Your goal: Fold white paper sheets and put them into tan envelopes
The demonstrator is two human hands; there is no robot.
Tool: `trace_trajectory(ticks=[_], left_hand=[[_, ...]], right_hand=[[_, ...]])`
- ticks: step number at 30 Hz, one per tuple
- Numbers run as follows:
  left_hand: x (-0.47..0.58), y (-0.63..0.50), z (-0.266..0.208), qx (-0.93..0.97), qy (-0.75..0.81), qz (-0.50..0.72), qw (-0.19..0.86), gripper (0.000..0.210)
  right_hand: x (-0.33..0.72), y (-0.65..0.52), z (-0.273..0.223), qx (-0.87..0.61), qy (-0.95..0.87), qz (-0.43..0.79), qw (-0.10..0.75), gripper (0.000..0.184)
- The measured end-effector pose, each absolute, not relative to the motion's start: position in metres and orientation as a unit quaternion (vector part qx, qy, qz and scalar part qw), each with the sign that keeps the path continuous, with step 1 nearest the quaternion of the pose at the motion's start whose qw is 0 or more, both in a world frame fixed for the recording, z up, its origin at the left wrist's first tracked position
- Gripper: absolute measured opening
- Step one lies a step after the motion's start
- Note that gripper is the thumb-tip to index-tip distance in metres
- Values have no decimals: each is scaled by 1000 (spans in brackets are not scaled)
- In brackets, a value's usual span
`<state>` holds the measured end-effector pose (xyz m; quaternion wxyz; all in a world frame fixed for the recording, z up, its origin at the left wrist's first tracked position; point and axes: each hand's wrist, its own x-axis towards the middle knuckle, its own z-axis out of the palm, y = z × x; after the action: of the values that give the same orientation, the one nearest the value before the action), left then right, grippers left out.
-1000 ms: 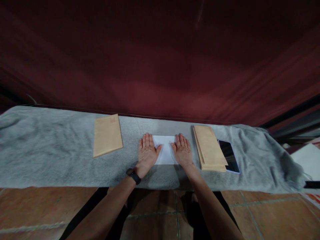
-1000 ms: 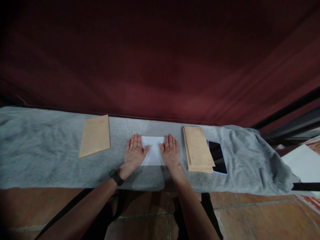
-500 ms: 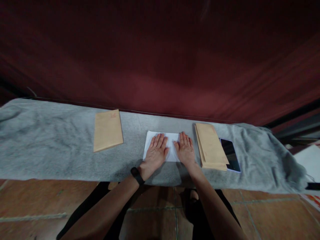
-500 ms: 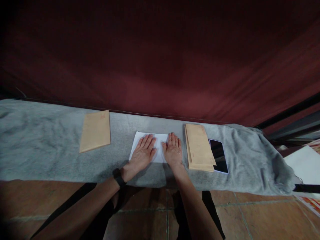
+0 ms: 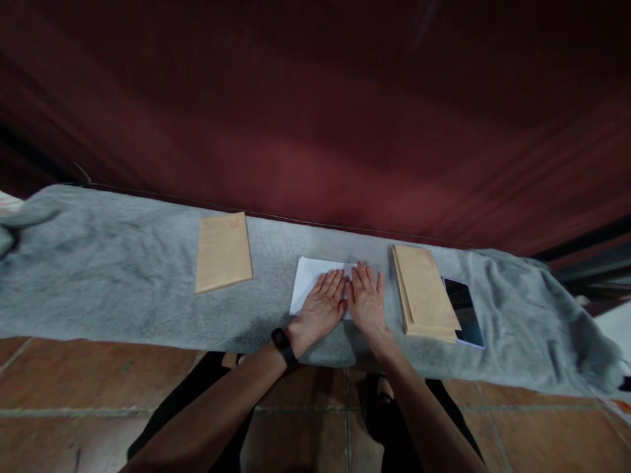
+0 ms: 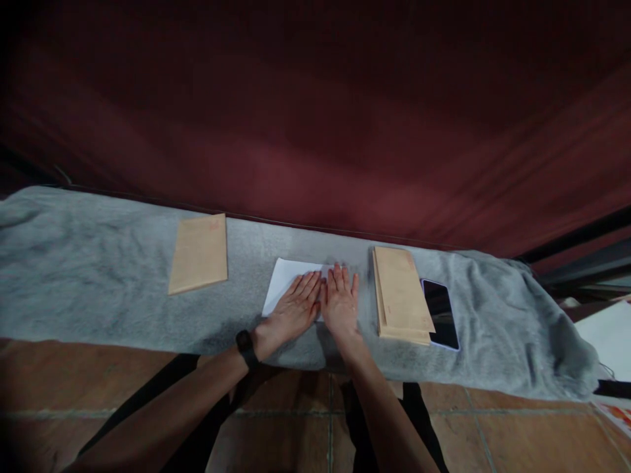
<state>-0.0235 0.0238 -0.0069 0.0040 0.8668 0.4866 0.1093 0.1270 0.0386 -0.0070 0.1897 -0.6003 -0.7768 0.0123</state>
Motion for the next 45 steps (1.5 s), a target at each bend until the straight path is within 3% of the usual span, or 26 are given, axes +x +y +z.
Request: trace_trajectory(ticks=[7,15,28,35,41,45], left_hand=[[-23,24,-10,867,490,91,-14,58],[-41,40,-3,800,591,106,12,57],[-77,47,12,706,695,133,3,58],[-94,59,30,611,727,229,213,63],[-97,63,29,446,642,397,481,58],[-90,60,50,359,538,489,585,52]], right_hand=[[114,33,-12,-546,-803,101,216,53],[131,38,-16,-597,-787,21,152,54],[153,29,-22,-641,-751,-27,159,63],[140,15,-8,-570,-805,20,164,57],[127,-1,0,-455,-877,72,135,83],[126,0,13,-479,-846,134,191,65]])
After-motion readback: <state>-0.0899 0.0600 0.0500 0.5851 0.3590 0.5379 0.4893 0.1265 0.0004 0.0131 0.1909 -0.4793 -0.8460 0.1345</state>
